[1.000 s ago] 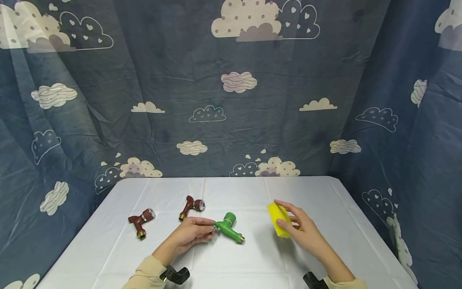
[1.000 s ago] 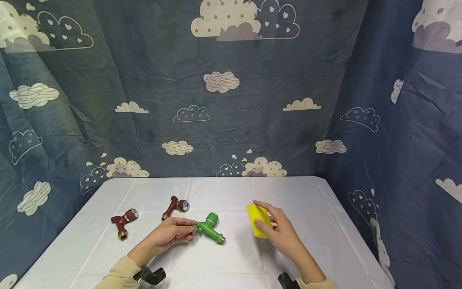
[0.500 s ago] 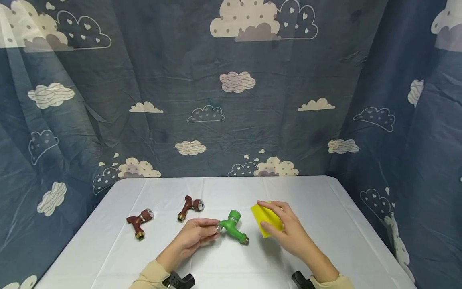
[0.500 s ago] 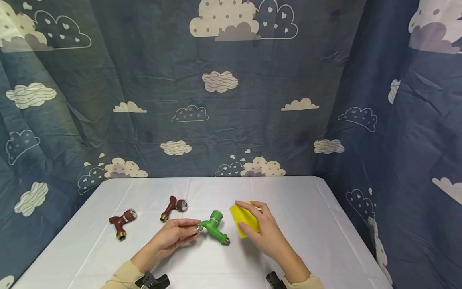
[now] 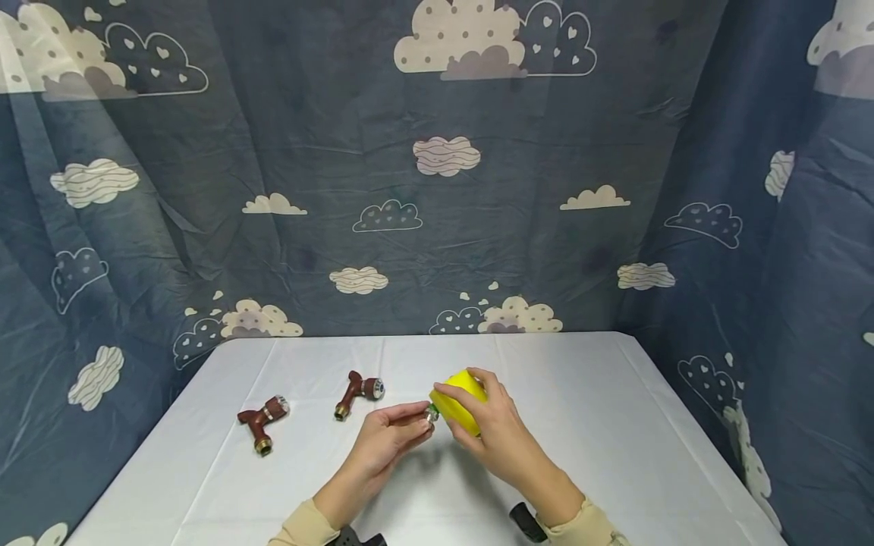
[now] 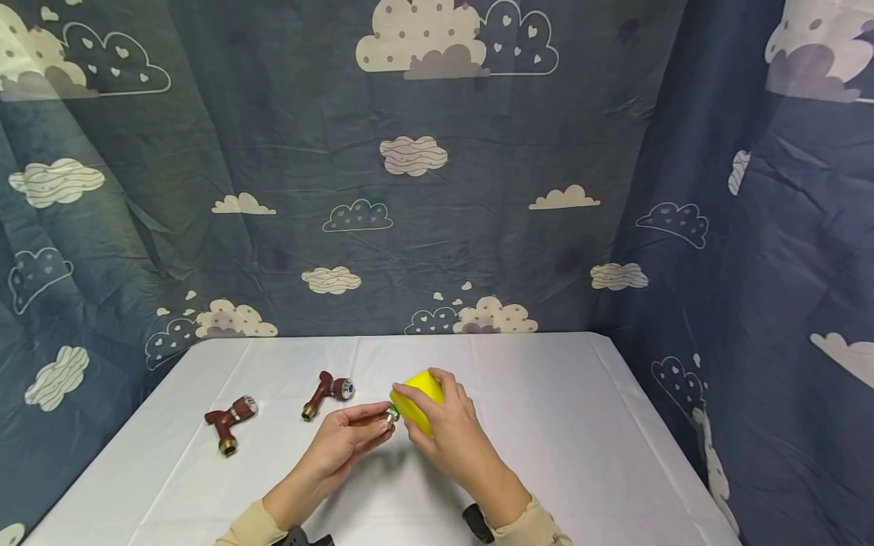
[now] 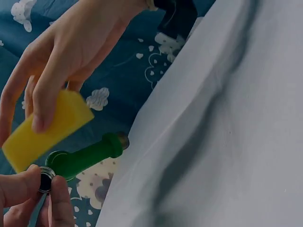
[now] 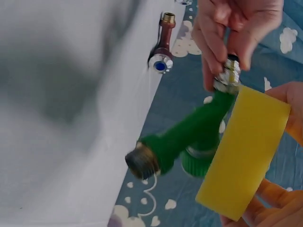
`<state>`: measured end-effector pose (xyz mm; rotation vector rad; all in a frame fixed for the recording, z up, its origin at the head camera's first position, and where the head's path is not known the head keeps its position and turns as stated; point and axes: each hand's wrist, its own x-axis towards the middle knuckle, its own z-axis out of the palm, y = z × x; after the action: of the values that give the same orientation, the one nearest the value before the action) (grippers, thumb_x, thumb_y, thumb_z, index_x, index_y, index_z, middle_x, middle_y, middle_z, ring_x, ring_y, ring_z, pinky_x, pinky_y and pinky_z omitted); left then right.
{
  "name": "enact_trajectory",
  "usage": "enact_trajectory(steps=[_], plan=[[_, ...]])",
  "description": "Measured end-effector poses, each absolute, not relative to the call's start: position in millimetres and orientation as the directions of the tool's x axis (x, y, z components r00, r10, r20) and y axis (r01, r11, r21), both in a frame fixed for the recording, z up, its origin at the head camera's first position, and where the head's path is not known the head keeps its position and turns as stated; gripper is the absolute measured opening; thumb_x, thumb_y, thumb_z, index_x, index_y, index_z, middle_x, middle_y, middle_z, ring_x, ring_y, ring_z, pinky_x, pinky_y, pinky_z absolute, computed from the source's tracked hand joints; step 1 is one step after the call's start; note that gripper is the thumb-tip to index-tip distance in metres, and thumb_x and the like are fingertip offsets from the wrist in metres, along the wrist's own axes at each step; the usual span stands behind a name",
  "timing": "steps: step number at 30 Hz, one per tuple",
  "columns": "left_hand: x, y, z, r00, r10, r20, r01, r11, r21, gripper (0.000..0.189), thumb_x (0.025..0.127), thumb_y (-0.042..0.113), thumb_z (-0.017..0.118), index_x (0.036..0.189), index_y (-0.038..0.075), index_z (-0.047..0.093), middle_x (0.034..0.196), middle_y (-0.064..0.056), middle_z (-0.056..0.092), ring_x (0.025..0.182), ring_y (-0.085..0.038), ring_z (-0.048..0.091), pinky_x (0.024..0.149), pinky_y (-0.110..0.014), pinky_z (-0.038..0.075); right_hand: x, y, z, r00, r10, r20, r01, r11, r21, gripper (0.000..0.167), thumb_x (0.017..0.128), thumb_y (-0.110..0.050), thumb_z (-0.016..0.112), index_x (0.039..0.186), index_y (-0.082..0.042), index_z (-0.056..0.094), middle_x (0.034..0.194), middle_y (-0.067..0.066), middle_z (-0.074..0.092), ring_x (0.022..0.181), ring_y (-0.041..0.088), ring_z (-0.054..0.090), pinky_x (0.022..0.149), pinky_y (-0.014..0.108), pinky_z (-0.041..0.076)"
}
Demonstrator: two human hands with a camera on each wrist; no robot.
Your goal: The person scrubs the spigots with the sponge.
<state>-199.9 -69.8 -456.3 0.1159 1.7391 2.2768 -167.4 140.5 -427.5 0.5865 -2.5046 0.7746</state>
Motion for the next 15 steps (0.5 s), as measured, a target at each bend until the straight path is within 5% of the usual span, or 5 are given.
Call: enact_trajectory(steps=[15], plan=[[-194.2,-67.3,-451.1,-0.979,0.169,-0.116,-0.166,-0.323,0.932,0.038,0.096,-0.005,0.075,0.132,-0.012,0.068,0.108,-0.005,0.079,0.1,-0.017,0.078,0.092,-0.03,0.067,-166.9,133.9,-428.8,-0.791,-0.315,0.525,-0.532,0.778,-0.335,0.054,0.091,-0.018,0.087,0.138,-0.039,0.07,0.153,0.023,0.05,0.129,0.042,0.059,0.102,0.057,0.055]])
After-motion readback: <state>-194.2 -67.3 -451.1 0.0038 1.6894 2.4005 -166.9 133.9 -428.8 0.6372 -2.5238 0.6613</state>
